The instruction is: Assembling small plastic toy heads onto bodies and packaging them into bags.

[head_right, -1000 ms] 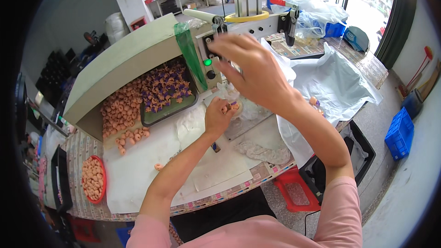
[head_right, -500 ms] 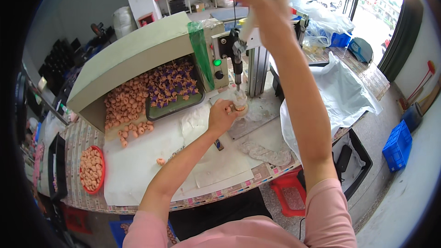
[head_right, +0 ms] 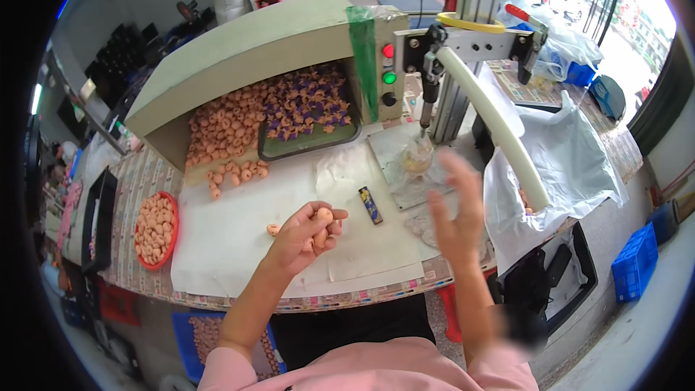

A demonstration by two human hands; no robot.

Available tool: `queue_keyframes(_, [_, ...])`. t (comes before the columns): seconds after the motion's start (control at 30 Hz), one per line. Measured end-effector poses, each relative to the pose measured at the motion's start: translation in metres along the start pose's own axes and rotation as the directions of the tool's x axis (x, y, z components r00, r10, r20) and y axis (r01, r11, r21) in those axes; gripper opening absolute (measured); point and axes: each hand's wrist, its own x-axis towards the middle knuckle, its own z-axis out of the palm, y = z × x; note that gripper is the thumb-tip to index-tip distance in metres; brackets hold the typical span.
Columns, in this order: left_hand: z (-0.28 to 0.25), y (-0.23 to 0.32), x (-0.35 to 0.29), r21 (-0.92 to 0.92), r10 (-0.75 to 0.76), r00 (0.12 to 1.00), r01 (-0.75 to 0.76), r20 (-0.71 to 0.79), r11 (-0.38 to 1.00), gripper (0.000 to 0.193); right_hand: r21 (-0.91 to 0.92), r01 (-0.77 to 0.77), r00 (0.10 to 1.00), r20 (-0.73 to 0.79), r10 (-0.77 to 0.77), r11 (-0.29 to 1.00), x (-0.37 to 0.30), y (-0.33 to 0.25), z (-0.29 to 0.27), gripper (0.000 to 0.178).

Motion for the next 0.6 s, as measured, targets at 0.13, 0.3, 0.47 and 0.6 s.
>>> queue_keyframes(0.13, [-0.027, -0.015, -0.037, -0.152, 0.045, 0.997, -0.035, 0.067, 0.988, 0.031, 0.190, -0.005, 0.916, 0.394, -0.072, 0.982, -0.042, 0.010, 0.086, 0.033])
queue_keyframes(0.3, [-0.051, -0.022, -0.068, -0.338, 0.072, 0.997, -0.071, -0.011, 0.938, 0.037, 0.009, 0.126, 0.838, 0.535, -0.111, 0.992, -0.047, -0.001, 0.144, 0.034])
queue_keyframes(0.47, [-0.074, -0.025, -0.084, -0.441, 0.103, 0.993, -0.120, -0.063, 0.889, 0.030, -0.084, 0.158, 0.757, 0.650, -0.066, 0.984, -0.053, -0.011, 0.156, 0.038])
queue_keyframes(0.6, [-0.084, -0.025, -0.084, -0.484, 0.107, 0.992, -0.129, -0.073, 0.866, 0.030, 0.007, 0.005, 0.799, 0.601, -0.008, 1.000, -0.065, -0.018, 0.157, 0.037])
